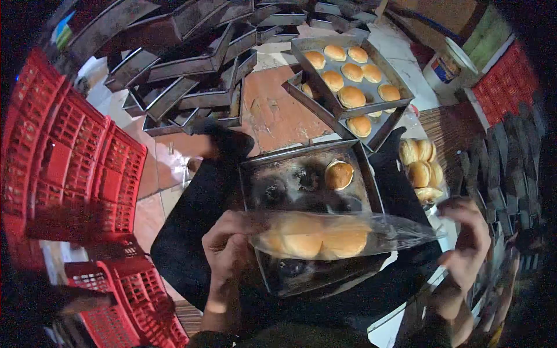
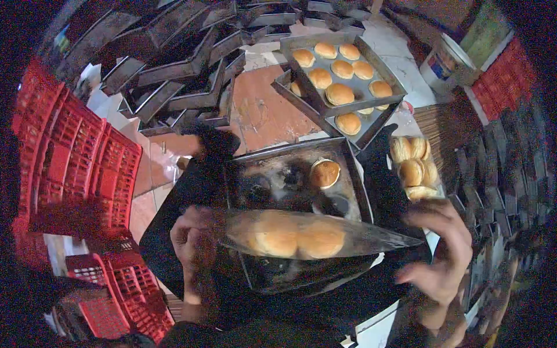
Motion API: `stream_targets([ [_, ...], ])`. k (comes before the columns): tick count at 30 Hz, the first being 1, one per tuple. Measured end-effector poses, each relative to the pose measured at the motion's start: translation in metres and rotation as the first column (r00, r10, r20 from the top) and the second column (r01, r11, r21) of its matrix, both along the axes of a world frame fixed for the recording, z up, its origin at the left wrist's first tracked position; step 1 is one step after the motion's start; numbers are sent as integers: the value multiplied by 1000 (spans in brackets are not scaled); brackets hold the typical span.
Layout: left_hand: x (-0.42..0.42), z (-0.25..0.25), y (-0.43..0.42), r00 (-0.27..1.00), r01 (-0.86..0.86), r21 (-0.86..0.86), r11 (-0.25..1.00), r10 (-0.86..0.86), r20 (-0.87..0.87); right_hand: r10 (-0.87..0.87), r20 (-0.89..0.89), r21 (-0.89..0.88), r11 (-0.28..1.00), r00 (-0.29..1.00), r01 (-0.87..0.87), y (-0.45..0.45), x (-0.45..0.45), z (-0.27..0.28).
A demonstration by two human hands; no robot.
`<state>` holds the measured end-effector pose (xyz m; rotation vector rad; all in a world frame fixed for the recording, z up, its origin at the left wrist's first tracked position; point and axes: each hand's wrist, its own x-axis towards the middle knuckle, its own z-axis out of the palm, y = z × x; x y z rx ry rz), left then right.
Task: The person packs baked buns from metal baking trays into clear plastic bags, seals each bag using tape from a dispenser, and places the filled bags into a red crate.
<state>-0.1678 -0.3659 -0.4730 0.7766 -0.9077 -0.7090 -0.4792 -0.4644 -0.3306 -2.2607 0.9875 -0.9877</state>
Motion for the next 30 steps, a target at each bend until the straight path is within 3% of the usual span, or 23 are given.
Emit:
stream_targets([
  [2,-6,1,0,998,4,5,1000,-3,-68,80,-351,-173,974,933,-148,-2,53,32],
  [3,-8,0,-2,996,-15,-6,1000,14,-87,81,-351,-178,972,933,-152,-3,63,32],
  [5,-8,-2,-2,994,-37,-25,999,34,-104,201,-706,-39,947,679,-320,-5,75,31],
  [6,-6,-4,-4,994,-29,-52,998,23,-108,197,-707,-51,944,679,-327,-6,74,33],
  [8,-5,-5,-6,993,-33,-81,996,23,-115,276,-649,103,955,709,-277,-9,68,35],
  [10,-7,-6,-11,990,-90,-16,996,88,-112,239,-613,52,963,753,-263,-4,68,33],
  [14,-6,-20,-15,981,-101,-26,995,95,-168,342,-593,138,935,730,-326,-6,67,22],
  [16,-1,-35,-17,939,48,-191,980,-109,-326,261,-563,82,962,784,-261,-5,68,21],
  [17,4,-47,-15,939,32,-194,980,-96,-330,272,-567,81,958,777,-276,-5,68,22],
  [19,14,-74,-3,948,250,198,948,-198,-248,247,-577,125,969,778,-215,-3,64,25],
  [20,16,-83,0,953,226,195,954,-175,-248,265,-578,122,963,772,-239,-3,63,23],
  [22,19,-93,6,920,388,333,859,-382,-87,220,-498,130,975,839,-179,1,61,19],
  [23,16,-94,6,934,325,360,874,-355,21,187,-484,136,981,855,-138,4,62,19],
  [26,3,-95,-9,956,269,269,925,-291,44,164,-490,68,986,856,-150,5,57,15],
  [27,0,-90,-13,955,217,111,970,-235,183,164,-489,62,986,857,-153,6,56,15],
  [28,-1,-96,-11,955,214,103,972,-230,188,155,-486,55,988,860,-147,6,55,15],
  [30,-8,-113,-5,937,265,156,952,-216,-276,149,-487,49,988,861,-143,5,54,17],
])
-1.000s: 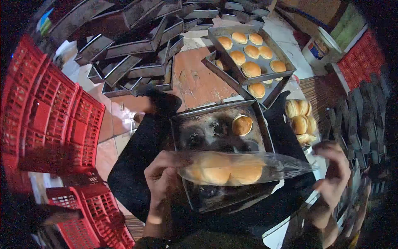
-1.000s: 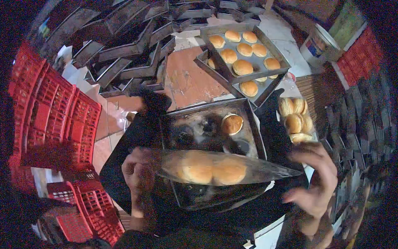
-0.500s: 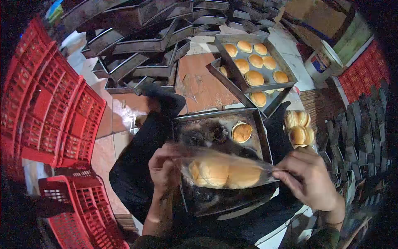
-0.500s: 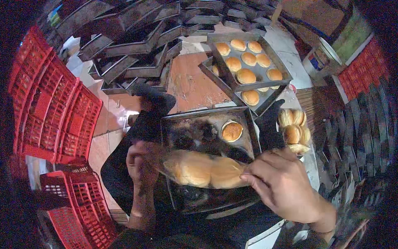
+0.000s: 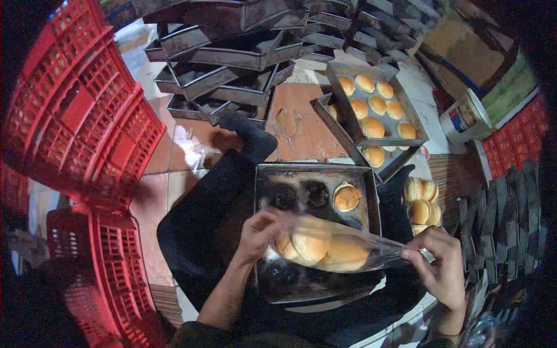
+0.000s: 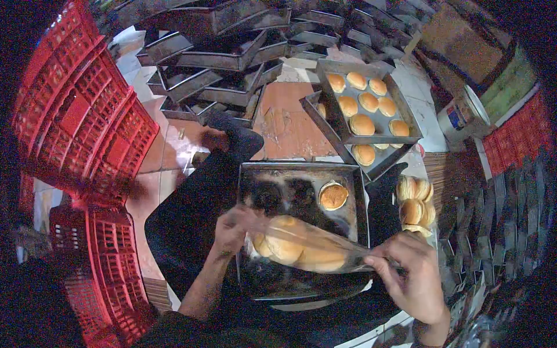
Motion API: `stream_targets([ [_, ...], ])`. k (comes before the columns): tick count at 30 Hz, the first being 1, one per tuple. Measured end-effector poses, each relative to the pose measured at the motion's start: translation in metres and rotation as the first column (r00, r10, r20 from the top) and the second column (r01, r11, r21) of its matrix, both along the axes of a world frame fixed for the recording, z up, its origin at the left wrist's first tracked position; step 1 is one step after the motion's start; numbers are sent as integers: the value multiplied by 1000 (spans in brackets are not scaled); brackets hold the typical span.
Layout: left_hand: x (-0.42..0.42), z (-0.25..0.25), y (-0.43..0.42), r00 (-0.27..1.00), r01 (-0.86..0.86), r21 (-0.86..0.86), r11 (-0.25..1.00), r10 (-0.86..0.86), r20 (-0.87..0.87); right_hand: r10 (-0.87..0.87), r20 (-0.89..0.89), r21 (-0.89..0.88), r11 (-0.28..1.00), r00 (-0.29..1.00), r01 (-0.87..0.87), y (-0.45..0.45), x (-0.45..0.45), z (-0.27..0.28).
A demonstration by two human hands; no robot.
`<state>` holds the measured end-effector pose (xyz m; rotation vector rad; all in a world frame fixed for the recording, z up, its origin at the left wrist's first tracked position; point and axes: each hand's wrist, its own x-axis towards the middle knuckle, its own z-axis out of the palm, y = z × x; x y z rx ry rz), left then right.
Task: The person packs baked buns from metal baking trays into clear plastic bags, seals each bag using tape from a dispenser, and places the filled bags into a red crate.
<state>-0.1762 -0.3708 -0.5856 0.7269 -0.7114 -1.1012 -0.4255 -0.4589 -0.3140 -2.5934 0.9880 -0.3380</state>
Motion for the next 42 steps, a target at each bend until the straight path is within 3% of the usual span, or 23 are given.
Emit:
stream_targets([
  [1,1,-3,-3,1000,-5,-3,1000,5,-2,-20,9,41,999,1000,20,-1,0,1],
  [3,4,-6,-13,922,-116,-333,936,-24,-386,-39,18,81,996,999,37,-3,0,0],
  [4,3,0,-14,922,-117,-331,937,-21,-387,-55,15,84,995,998,53,-3,1,-1],
  [7,6,20,-10,989,19,-20,1000,-21,-147,-79,5,108,991,997,78,-3,6,1],
  [8,9,15,-10,989,18,-17,1000,-21,-148,-91,-4,128,988,996,91,-3,9,2],
  [10,11,3,-15,991,51,-43,998,-45,130,-62,-3,117,991,998,62,-4,11,5],
  [11,9,1,-15,991,56,-46,997,-50,125,-38,-1,109,993,999,38,-5,11,6],
  [13,2,0,-11,997,-19,230,973,34,-63,-53,-4,110,992,999,53,-7,9,7],
  [18,-3,38,-29,999,-13,301,954,25,-37,-39,2,35,999,999,39,-9,6,4],
  [20,-10,33,-37,927,-369,272,889,375,32,-54,20,10,999,998,53,-7,7,2],
  [21,-5,34,-34,824,-560,229,796,505,256,-64,35,-14,998,997,65,-7,6,2],
  [22,-2,33,-26,826,-556,222,801,502,257,-70,40,-19,997,997,71,-7,5,2],
  [23,-1,31,-13,744,-549,23,836,476,469,-36,30,-35,999,999,37,-7,3,2],
  [24,-2,34,-5,604,-482,-162,861,461,651,-4,19,-45,999,1000,5,-7,1,2],
  [25,-7,56,-7,605,-475,-162,865,454,654,-12,23,-42,999,1000,13,-7,0,1],
  [27,-24,111,-18,252,-32,-243,969,244,937,61,11,-93,994,998,-60,-6,-1,1],
  [28,-27,110,-24,244,-21,-248,969,245,938,52,22,-98,994,998,-50,-6,0,1],
  [31,-28,94,-48,288,294,41,955,-129,949,62,33,-168,984,997,-56,-9,3,-4],
  [32,-27,104,-57,277,317,42,947,-135,951,38,41,-170,985,998,-31,-14,4,-5],
  [34,-29,129,-72,49,440,553,707,-634,771,79,-30,-301,950,996,-85,-25,5,-6],
  [38,-41,142,-79,165,638,473,607,-708,686,106,71,-246,966,992,-86,-28,10,-6],
  [39,-47,116,-74,302,622,159,766,-423,855,114,90,-252,964,989,-89,-29,9,-11],
  [42,-52,95,-73,306,578,187,795,-423,853,180,37,-290,943,983,-162,-29,6,-9],
])
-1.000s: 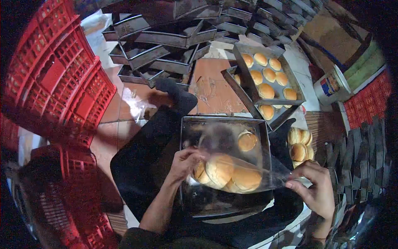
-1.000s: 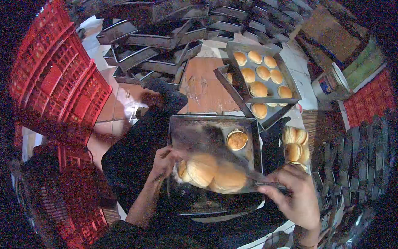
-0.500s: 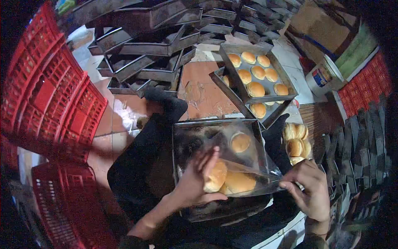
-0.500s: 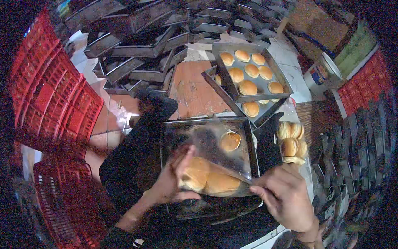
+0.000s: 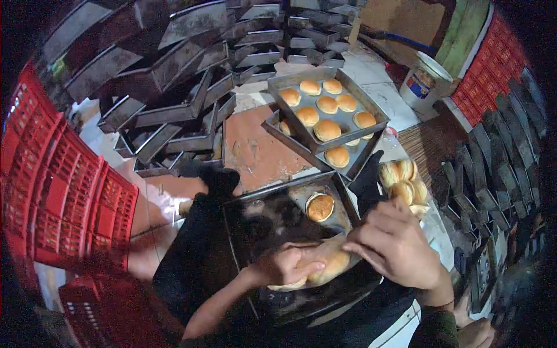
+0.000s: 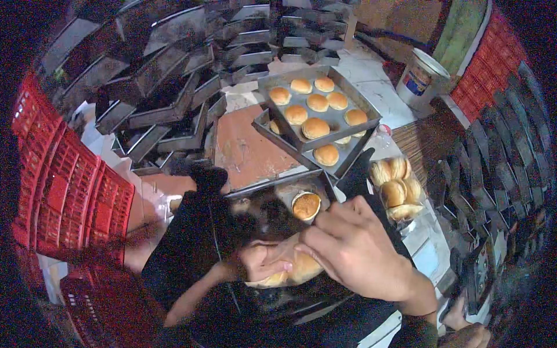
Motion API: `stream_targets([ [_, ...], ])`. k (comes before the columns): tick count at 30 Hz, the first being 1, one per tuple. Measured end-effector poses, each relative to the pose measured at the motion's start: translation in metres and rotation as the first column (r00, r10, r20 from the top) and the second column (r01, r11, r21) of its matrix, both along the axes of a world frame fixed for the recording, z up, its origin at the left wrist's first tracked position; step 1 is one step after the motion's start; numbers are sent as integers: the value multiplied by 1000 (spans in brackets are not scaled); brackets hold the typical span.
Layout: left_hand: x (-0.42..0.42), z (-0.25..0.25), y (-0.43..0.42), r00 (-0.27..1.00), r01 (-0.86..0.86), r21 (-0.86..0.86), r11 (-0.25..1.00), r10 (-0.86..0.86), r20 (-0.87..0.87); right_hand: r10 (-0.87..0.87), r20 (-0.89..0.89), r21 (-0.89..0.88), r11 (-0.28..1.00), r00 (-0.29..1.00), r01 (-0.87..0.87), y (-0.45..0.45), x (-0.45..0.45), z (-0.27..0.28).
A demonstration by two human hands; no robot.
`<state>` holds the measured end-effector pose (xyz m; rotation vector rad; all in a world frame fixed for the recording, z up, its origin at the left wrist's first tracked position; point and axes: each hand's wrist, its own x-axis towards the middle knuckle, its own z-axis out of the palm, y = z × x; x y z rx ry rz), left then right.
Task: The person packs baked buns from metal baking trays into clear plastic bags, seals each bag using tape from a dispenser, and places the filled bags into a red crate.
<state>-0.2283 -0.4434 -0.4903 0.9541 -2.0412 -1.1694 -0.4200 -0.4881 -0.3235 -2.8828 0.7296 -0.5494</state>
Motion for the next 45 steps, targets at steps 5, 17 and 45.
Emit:
stream_targets([
  [5,-5,19,1,998,3,128,992,5,-62,44,-28,-180,982,999,-48,-1,-25,1],
  [17,24,-6,10,981,123,442,889,-43,-188,-352,614,761,501,706,-412,29,-55,-196],
  [45,-5,78,20,978,-35,-388,921,112,176,-390,184,895,446,902,10,39,-7,-176],
])
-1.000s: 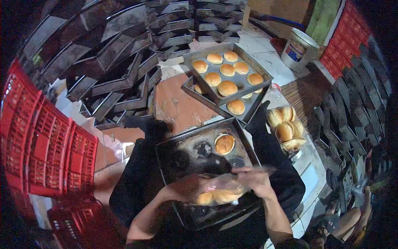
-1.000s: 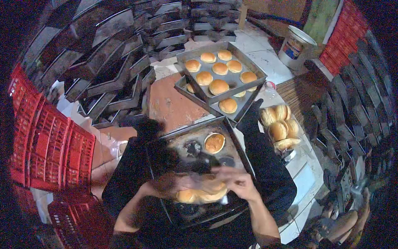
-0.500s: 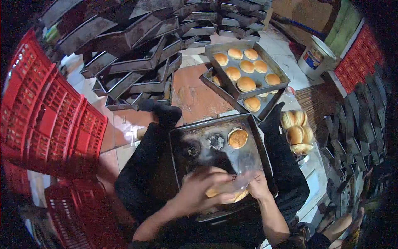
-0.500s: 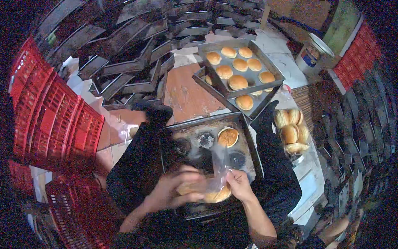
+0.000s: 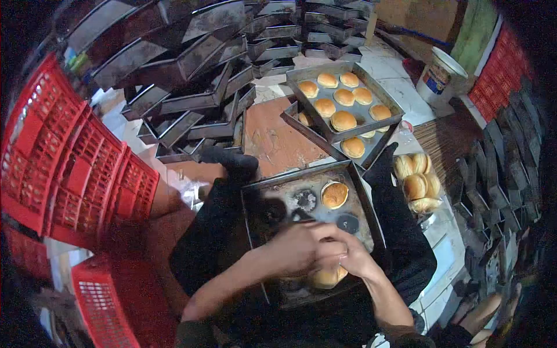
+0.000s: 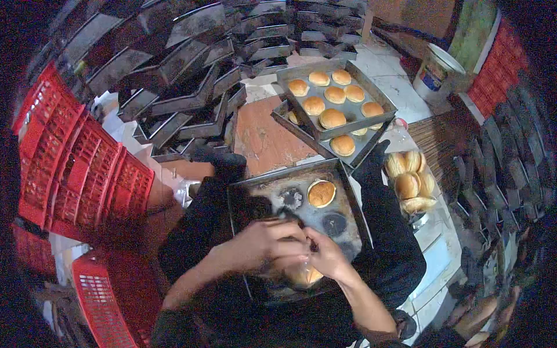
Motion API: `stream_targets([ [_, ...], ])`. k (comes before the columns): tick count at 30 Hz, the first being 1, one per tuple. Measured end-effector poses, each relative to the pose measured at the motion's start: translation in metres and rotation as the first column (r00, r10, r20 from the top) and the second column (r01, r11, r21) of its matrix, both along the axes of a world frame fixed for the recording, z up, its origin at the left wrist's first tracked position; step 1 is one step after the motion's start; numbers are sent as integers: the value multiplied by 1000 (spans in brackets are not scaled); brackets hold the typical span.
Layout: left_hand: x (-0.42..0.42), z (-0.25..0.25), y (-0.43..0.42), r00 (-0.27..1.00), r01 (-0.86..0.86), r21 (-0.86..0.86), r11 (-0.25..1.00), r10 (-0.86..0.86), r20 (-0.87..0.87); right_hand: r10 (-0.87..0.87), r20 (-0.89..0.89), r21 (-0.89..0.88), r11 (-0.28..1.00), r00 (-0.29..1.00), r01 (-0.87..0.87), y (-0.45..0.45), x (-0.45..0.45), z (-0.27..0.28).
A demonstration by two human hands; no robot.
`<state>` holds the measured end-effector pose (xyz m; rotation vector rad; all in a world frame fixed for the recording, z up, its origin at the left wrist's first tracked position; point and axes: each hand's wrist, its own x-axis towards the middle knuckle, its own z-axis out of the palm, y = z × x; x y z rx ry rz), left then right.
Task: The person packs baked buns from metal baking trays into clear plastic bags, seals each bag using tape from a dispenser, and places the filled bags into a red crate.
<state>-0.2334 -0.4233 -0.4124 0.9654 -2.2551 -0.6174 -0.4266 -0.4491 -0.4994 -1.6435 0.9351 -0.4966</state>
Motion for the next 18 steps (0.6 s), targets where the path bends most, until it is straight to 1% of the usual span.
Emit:
stream_targets([
  [1,2,-3,-1,994,104,268,958,-110,8,50,52,-76,996,997,-46,0,0,-2],
  [2,3,-1,0,996,84,28,996,-84,7,49,386,-60,998,921,-28,7,-4,28],
  [3,3,-6,2,997,72,24,997,-72,-8,51,431,-126,992,901,4,9,-8,7],
  [4,4,-12,2,989,64,46,997,-57,-133,-113,404,107,991,908,75,9,-16,-7],
  [5,5,-17,2,966,56,62,997,-38,-255,-263,339,326,933,903,150,8,-18,-11],
  [6,7,-22,4,968,28,50,998,-15,-251,-239,328,314,940,914,133,9,-17,-11],
  [7,8,-22,5,963,7,42,999,5,-268,-229,429,189,969,874,161,11,-13,-6],
  [8,7,-21,6,957,14,85,996,11,-290,-204,523,69,978,827,198,12,-11,-3],
  [9,6,-22,10,945,20,129,991,23,-325,-182,493,61,983,850,175,8,-13,1],
  [10,3,-19,12,942,20,132,991,25,-334,-147,321,116,986,935,116,1,-17,1],
  [11,1,-16,13,938,-63,-11,998,55,-342,-94,146,179,982,985,67,-6,-18,1],
  [12,-1,-12,14,931,-149,-153,977,86,-355,-73,51,126,990,996,66,-9,-17,-1],
  [13,-2,-9,18,929,-154,-151,976,91,-359,-69,46,127,990,997,63,-11,-14,-3],
  [15,-7,-7,27,945,-226,-166,960,175,-277,-75,222,264,964,972,14,-12,-11,-8],
  [16,-9,-7,30,952,-262,-182,948,222,-212,-190,310,360,930,932,70,-8,0,-12],
  [17,-10,-7,32,951,-264,-177,948,224,-214,-190,307,364,929,933,70,-9,1,-13],
  [18,-10,-6,32,934,-302,-128,945,267,-237,-131,311,329,944,941,23,-9,0,-15],
])
